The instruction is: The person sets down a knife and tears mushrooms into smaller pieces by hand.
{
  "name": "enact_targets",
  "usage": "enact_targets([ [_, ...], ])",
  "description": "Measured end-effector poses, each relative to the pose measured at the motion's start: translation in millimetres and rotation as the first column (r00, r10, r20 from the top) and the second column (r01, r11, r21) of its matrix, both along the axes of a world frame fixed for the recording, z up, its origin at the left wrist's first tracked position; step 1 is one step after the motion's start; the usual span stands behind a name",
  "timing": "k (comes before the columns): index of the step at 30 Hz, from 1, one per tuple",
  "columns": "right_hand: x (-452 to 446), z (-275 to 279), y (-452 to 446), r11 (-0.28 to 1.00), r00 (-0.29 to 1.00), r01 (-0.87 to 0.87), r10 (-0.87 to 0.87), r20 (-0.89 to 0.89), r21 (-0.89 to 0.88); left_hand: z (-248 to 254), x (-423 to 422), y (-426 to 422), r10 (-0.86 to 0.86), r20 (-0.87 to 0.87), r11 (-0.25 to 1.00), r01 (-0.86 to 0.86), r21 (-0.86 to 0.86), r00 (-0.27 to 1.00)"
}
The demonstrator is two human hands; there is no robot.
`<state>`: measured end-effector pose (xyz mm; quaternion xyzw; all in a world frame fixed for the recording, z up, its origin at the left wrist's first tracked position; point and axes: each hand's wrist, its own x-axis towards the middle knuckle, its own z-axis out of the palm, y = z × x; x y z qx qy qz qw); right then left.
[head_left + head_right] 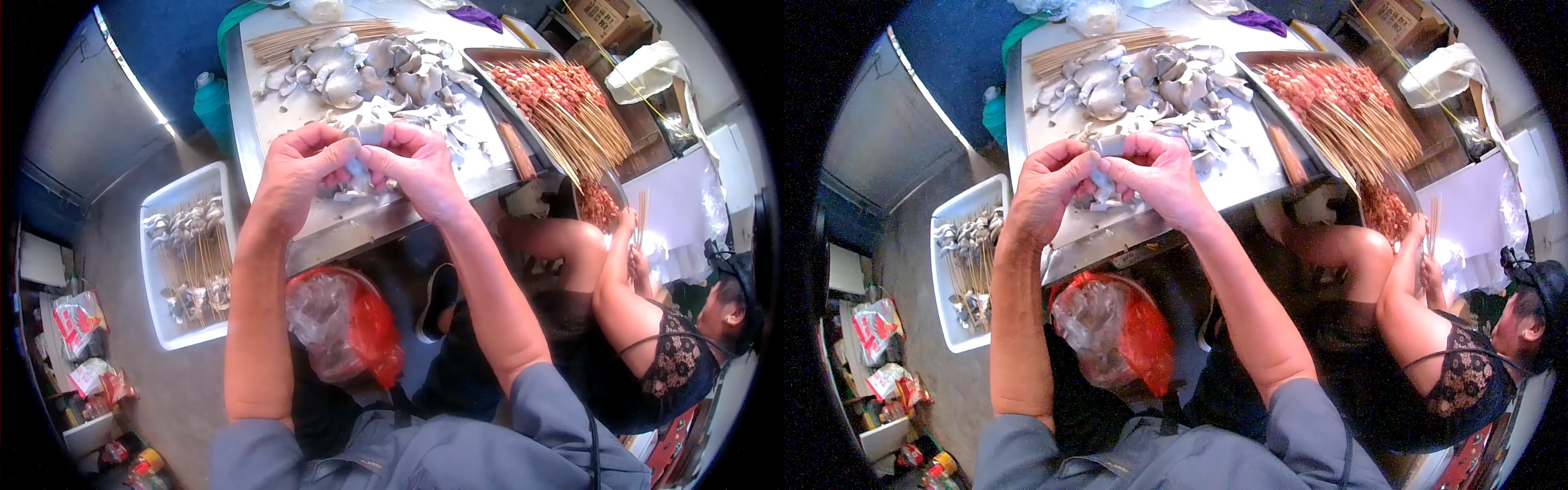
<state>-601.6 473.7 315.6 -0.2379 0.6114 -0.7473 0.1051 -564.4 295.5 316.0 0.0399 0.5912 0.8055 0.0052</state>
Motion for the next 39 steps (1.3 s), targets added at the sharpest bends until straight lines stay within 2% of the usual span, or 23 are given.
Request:
enact_targets([
  [3,0,-2,1,0.999,0.999,0.032,-0.032,-0.011,0.0,-4,-1,3,-0.008,-0.015,1.0,0.009,0.021,1.0],
  [5,1,0,-1,0.998,0.998,0.062,-0.062,-0.024,-0.022,-4,-1,7,-0.004,0.027,0.99,0.0,0.14,1.0],
  [12,3,5,-11,0.986,0.994,0.103,-0.098,0.044,-0.133,-6,-4,8,-0.007,0.085,0.951,-0.02,0.308,0.996],
  [14,3,9,-13,0.975,0.987,0.144,-0.131,0.089,-0.167,-8,-5,8,0.036,0.081,0.895,-0.068,0.441,0.996],
  [18,-4,3,-11,0.966,0.979,0.189,-0.171,0.112,-0.174,-3,-6,-1,0.094,0.067,0.902,-0.113,0.416,0.993],
  [20,-6,-1,-9,0.971,0.975,0.222,-0.218,0.05,-0.092,-6,-8,-3,0.134,0.03,0.88,-0.133,0.455,0.991],
  [24,-10,-4,-3,0.955,0.956,0.289,-0.284,0.069,-0.068,-16,-14,-16,0.201,-0.045,0.868,-0.156,0.472,0.979],
  [25,-11,-4,-1,0.953,0.953,0.3,-0.298,0.052,-0.038,-12,-13,-12,0.282,-0.127,0.942,-0.249,0.224,0.951],
  [26,-12,-4,-1,0.95,0.95,0.312,-0.311,0.033,-0.007,-8,-12,-7,0.334,-0.226,0.936,-0.35,-0.032,0.915],
  [30,-11,-1,-7,0.934,0.933,0.357,-0.357,0.042,0.019,-4,-7,10,0.247,-0.446,0.813,-0.434,-0.387,0.86],
  [32,-13,-6,-10,0.873,0.873,0.488,-0.488,0.018,0.02,-6,-8,7,0.261,-0.461,0.796,-0.459,-0.394,0.848],
  [34,-15,-6,-6,0.872,0.872,0.489,-0.489,0.007,0.033,-7,-10,3,0.274,-0.477,0.779,-0.484,-0.399,0.835],
  [37,-13,4,-3,0.839,0.839,0.543,-0.542,-0.048,0.04,-8,-14,-6,0.484,-0.355,0.804,-0.567,-0.181,0.799],
  [38,-14,5,-4,0.842,0.842,0.539,-0.536,-0.062,0.041,-11,-17,-10,0.492,-0.361,0.802,-0.574,-0.167,0.792],
  [39,-16,3,-4,0.83,0.831,0.554,-0.547,-0.098,0.068,-14,-20,-15,0.538,-0.287,0.809,-0.581,-0.086,0.792],
])
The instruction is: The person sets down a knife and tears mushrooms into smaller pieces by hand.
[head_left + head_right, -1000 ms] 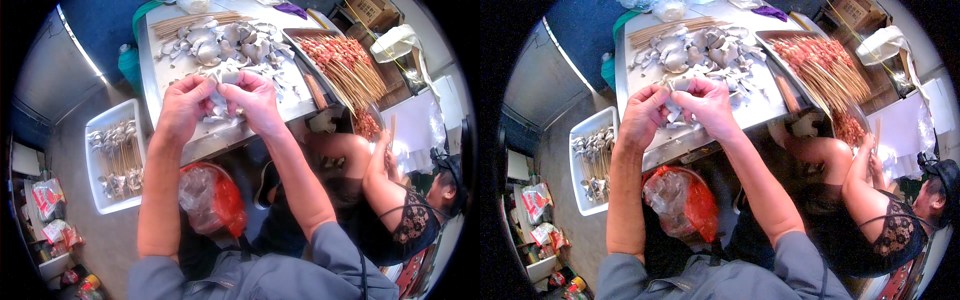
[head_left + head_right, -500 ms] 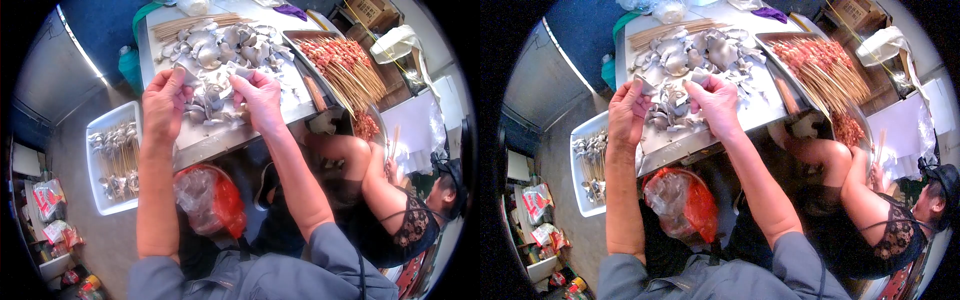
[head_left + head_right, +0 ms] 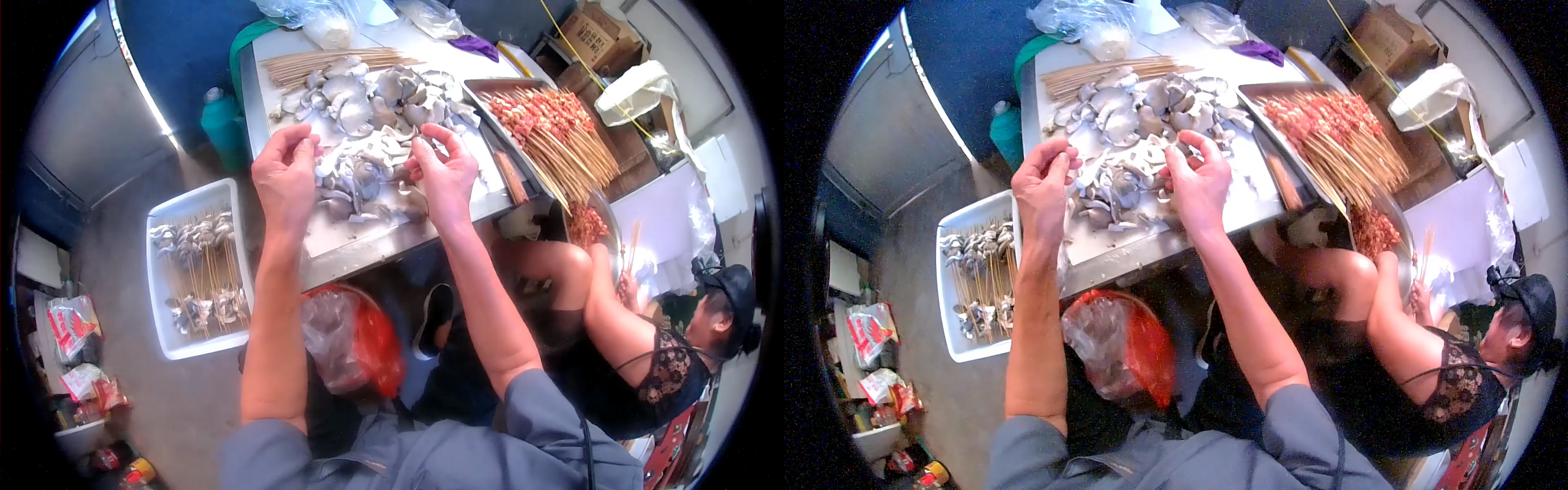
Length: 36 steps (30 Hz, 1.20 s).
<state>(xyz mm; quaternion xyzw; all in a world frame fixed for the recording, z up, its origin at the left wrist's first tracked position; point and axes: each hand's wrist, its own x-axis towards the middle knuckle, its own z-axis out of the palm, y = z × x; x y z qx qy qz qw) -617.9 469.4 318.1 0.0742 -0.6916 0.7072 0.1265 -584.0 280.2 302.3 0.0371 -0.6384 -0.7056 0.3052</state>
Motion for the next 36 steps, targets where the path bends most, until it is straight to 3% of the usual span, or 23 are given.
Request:
enact_targets([
  [2,-2,0,-1,0.994,1.0,0.001,-0.002,0.009,0.106,0,-2,-6,0.012,0.015,0.985,-0.014,0.174,1.0],
  [3,-4,-1,-3,0.994,1.0,-0.002,0.001,0.007,0.113,0,-2,-9,0.015,0.012,0.983,-0.017,0.18,1.0],
  [6,-19,7,-13,0.938,0.954,0.084,0.022,-0.298,0.338,1,-3,-16,0.021,0.03,0.967,-0.028,0.255,0.999],
  [7,-25,13,-17,0.935,0.953,0.082,0.027,-0.3,0.344,2,-3,-18,0.028,0.033,0.955,-0.036,0.293,0.999],
  [9,-38,26,-24,0.799,0.874,0.233,0.078,-0.48,0.555,2,-4,-22,0.038,0.032,0.941,-0.046,0.336,0.999],
  [11,-53,31,-33,0.749,0.89,0.211,0.117,-0.44,0.628,2,-4,-25,0.022,0.03,0.923,-0.032,0.383,0.999],
  [13,-67,32,-46,0.471,0.891,0.273,0.205,-0.405,0.839,5,-2,-25,0.016,0.035,0.908,-0.029,0.417,0.999],
  [15,-77,30,-59,0.486,0.932,0.181,0.192,-0.307,0.855,8,-1,-26,0.014,0.04,0.893,-0.03,0.449,0.999],
  [17,-78,32,-73,0.317,0.987,0.059,0.125,-0.103,0.947,9,0,-27,0.009,0.038,0.88,-0.026,0.475,0.999],
  [21,-91,19,-84,0.234,0.991,0.056,0.104,-0.082,0.971,11,1,-26,-0.005,0.026,0.87,-0.009,0.492,1.0],
  [27,-92,20,-69,0.308,0.979,0.161,0.068,-0.19,0.938,13,2,-26,-0.059,0.016,0.851,0.043,0.523,0.998],
  [29,-86,25,-59,0.474,0.971,0.166,0.074,-0.226,0.865,12,1,-25,-0.076,0.019,0.851,0.055,0.522,0.997],
  [31,-73,33,-51,0.521,0.957,0.188,0.094,-0.275,0.833,14,2,-22,-0.093,0.02,0.852,0.069,0.52,0.995],
  [33,-50,49,-49,0.773,0.987,-0.098,0.154,-0.037,0.627,17,3,-19,-0.115,0.076,0.907,0.073,0.415,0.991],
  [34,-40,53,-50,0.836,0.976,-0.198,0.217,0.023,0.512,17,1,-16,-0.113,0.072,0.905,0.072,0.419,0.991],
  [35,-32,55,-51,0.834,0.975,-0.199,0.219,0.022,0.515,17,-2,-14,-0.13,0.048,0.905,0.099,0.413,0.99],
  [36,-24,55,-52,0.885,0.958,-0.277,0.284,0.039,0.375,16,-4,-12,-0.148,0.024,0.905,0.126,0.406,0.989],
])
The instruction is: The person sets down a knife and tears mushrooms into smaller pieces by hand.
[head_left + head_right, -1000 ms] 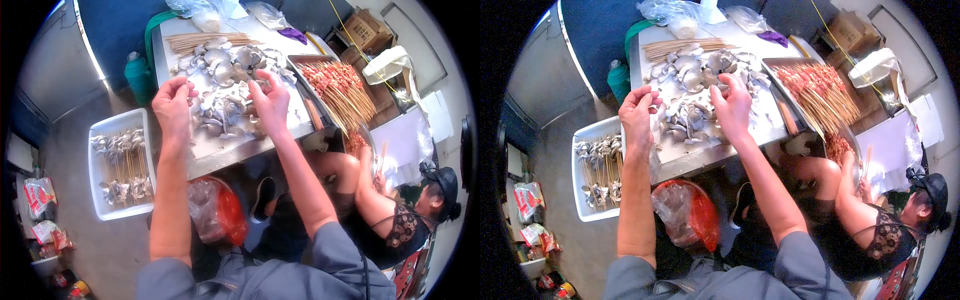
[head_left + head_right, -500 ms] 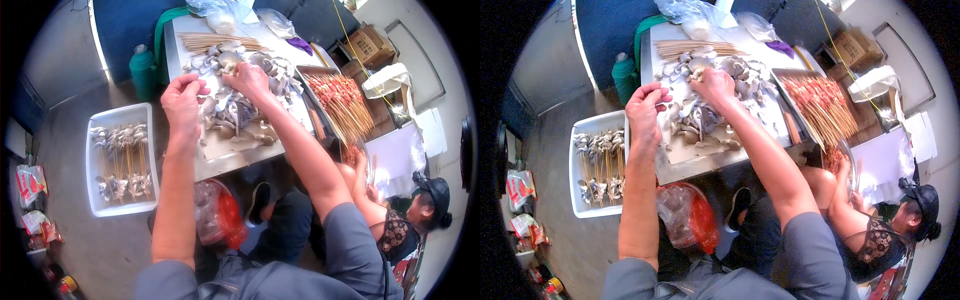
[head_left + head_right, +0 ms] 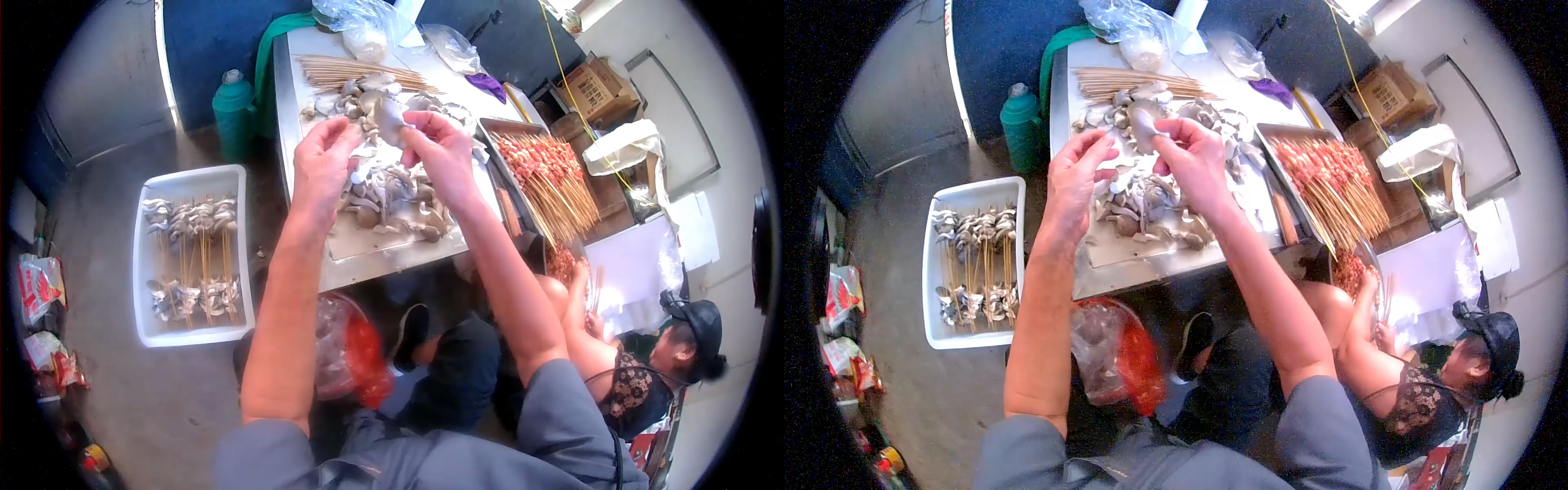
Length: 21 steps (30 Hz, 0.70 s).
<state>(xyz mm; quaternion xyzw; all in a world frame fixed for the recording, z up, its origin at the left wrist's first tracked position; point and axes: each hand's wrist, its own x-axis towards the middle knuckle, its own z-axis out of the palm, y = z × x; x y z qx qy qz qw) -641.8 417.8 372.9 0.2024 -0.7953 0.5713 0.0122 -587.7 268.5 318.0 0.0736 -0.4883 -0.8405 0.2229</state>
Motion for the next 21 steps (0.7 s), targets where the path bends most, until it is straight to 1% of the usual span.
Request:
enact_targets([
  [1,8,0,-1,0.987,0.997,-0.057,0.065,0.052,-0.149,1,2,1,0.001,-0.001,1.0,-0.001,0.002,1.0],
  [2,17,2,-4,0.973,0.991,-0.074,0.096,0.09,-0.22,3,4,1,-0.095,-0.062,0.991,0.1,0.09,0.994],
  [3,22,2,-5,0.973,0.991,-0.075,0.096,0.088,-0.219,5,5,1,-0.185,-0.132,0.964,0.206,0.168,0.974],
  [4,27,2,-7,0.967,0.986,-0.114,0.138,0.093,-0.228,5,6,0,-0.185,-0.134,0.964,0.206,0.167,0.974],
  [5,31,2,-8,0.959,0.979,-0.153,0.18,0.097,-0.237,5,7,-1,-0.237,-0.166,0.938,0.27,0.216,0.957],
  [6,35,2,-8,0.96,0.978,-0.148,0.177,0.106,-0.236,4,7,-3,-0.286,-0.199,0.906,0.332,0.262,0.937],
  [7,39,2,-8,0.96,0.979,-0.148,0.177,0.106,-0.236,3,8,-5,-0.287,-0.2,0.906,0.333,0.262,0.937],
  [9,44,3,-6,0.979,0.985,-0.118,0.137,0.104,-0.168,0,8,-9,-0.334,-0.231,0.879,0.391,0.272,0.914],
  [10,45,3,-4,0.982,0.986,-0.129,0.142,0.092,-0.141,0,8,-10,-0.336,-0.233,0.879,0.392,0.272,0.913],
  [13,46,5,-2,0.989,0.991,-0.095,0.105,0.086,-0.112,-2,7,-13,-0.363,-0.231,0.872,0.417,0.257,0.903],
  [15,41,4,1,0.987,0.99,-0.101,0.112,0.089,-0.123,-2,8,-14,-0.434,-0.178,0.878,0.459,0.135,0.883],
  [16,39,3,2,0.985,0.988,-0.109,0.122,0.092,-0.135,-1,9,-13,-0.437,-0.177,0.877,0.461,0.137,0.882],
  [18,34,0,3,0.98,0.985,-0.114,0.133,0.108,-0.165,3,11,-12,-0.448,-0.147,0.884,0.461,0.072,0.882],
  [19,32,-2,4,0.973,0.981,-0.121,0.147,0.125,-0.196,6,13,-10,-0.448,-0.145,0.884,0.462,0.074,0.882],
  [21,32,-6,5,0.969,0.977,-0.146,0.172,0.122,-0.2,9,15,-8,-0.448,-0.144,0.873,0.466,0.143,0.883],
])
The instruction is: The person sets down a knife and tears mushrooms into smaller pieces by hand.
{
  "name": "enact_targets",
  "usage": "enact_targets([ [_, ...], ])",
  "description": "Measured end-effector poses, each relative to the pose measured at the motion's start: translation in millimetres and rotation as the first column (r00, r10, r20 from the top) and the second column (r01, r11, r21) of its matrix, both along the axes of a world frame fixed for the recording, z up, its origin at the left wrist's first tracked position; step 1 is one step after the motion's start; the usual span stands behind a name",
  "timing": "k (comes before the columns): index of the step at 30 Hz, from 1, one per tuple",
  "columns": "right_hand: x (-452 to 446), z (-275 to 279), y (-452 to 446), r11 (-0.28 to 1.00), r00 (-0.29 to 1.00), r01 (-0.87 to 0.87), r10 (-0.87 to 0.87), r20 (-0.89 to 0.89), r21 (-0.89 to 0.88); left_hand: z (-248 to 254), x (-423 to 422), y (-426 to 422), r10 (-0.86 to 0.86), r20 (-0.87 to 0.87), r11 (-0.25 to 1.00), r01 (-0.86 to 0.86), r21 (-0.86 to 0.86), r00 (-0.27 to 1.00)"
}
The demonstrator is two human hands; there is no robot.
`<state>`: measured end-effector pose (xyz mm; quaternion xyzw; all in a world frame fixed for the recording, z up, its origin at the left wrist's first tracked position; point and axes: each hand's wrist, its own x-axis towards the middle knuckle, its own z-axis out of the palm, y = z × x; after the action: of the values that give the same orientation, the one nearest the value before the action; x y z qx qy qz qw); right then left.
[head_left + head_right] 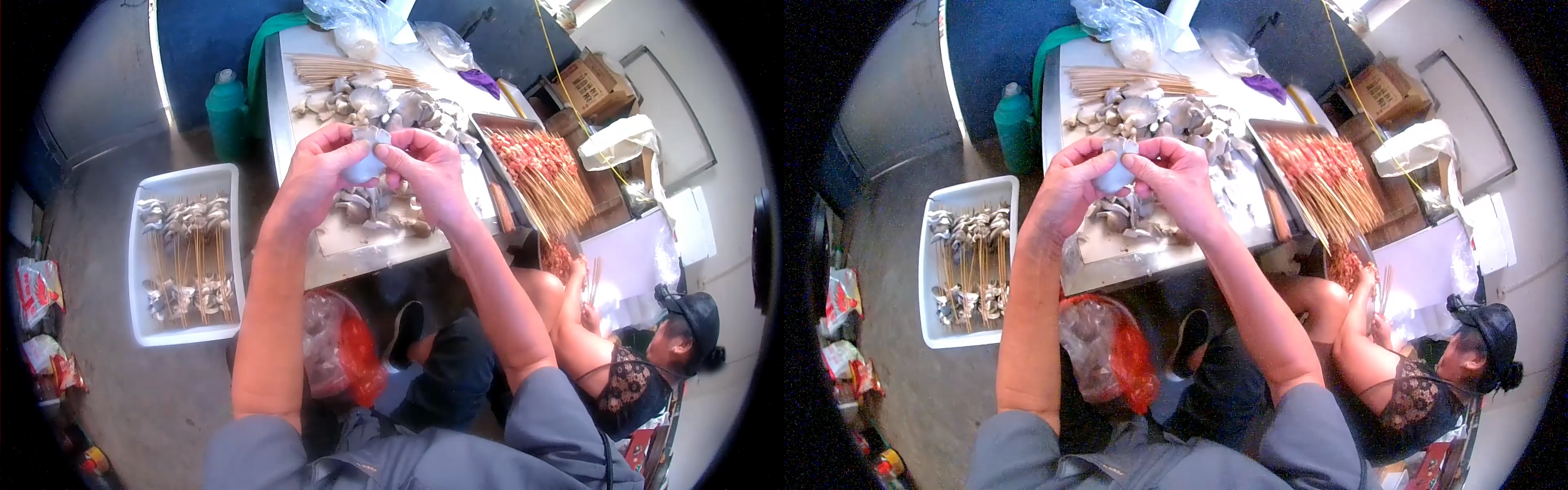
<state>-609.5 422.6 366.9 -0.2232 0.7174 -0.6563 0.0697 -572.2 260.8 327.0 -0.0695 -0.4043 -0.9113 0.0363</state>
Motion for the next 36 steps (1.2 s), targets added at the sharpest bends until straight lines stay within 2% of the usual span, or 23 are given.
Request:
enact_targets([
  [4,5,1,-1,0.999,0.999,0.012,-0.011,-0.035,0.036,-14,-9,-3,-0.02,-0.022,0.999,0.019,-0.048,1.0],
  [7,5,5,-3,0.996,0.996,0.07,-0.067,-0.062,0.053,-14,-10,-2,-0.065,-0.019,0.998,0.066,0.023,0.998],
  [8,3,4,-2,0.996,0.996,0.07,-0.067,-0.062,0.052,-9,-7,-2,-0.048,0.027,0.994,0.045,0.098,0.998],
  [9,1,3,-2,0.993,0.995,0.098,-0.099,-0.01,-0.069,-6,-5,-2,-0.034,0.074,0.985,0.021,0.171,0.997],
  [10,-2,2,-1,0.974,0.991,0.131,-0.124,0.047,-0.187,-6,-6,-4,-0.034,0.073,0.985,0.021,0.171,0.997],
  [12,-10,1,3,0.955,0.984,0.174,-0.159,0.081,-0.241,-7,-7,-11,0.054,0.106,0.976,-0.076,0.206,0.993],
  [14,-19,-4,10,0.94,0.966,0.25,-0.226,0.123,-0.231,-9,-7,-12,0.073,0.113,0.979,-0.093,0.179,0.991],
  [18,-27,-14,14,0.937,0.946,0.325,-0.323,0.038,-0.132,-11,-9,-5,0.068,0.112,0.995,-0.076,0.066,0.991],
  [19,-25,-14,13,0.938,0.947,0.323,-0.32,0.038,-0.13,-10,-8,-4,0.074,0.126,0.996,-0.078,0.03,0.989],
  [21,-18,-15,15,0.99,0.991,0.136,-0.136,0.004,-0.047,-9,-7,-4,0.069,0.12,0.998,-0.069,-0.004,0.99],
  [22,-11,-11,13,0.989,0.99,0.138,-0.138,0.006,-0.047,-8,-7,-3,0.059,0.112,0.998,-0.055,-0.039,0.992],
  [24,5,-4,5,0.987,0.999,0.025,-0.02,-0.031,0.161,-10,-7,-4,0.021,0.094,0.996,-0.013,-0.085,0.995],
  [25,8,-7,2,0.991,0.998,-0.013,0.02,-0.058,0.131,-10,-7,-4,-0.016,0.076,0.991,0.026,-0.133,0.997],
  [29,5,-9,1,0.991,1.0,-0.006,0.008,-0.015,0.136,-8,-5,-3,0.004,0.078,0.994,0.004,-0.108,0.997],
  [31,2,-12,4,0.999,0.997,-0.004,0.0,0.078,0.041,-9,-6,-3,-0.007,0.075,1.0,0.006,0.016,0.997],
  [36,-1,-10,9,0.999,0.998,0.027,-0.025,0.061,-0.032,-14,-9,-1,-0.042,0.028,0.999,0.041,0.034,0.999],
])
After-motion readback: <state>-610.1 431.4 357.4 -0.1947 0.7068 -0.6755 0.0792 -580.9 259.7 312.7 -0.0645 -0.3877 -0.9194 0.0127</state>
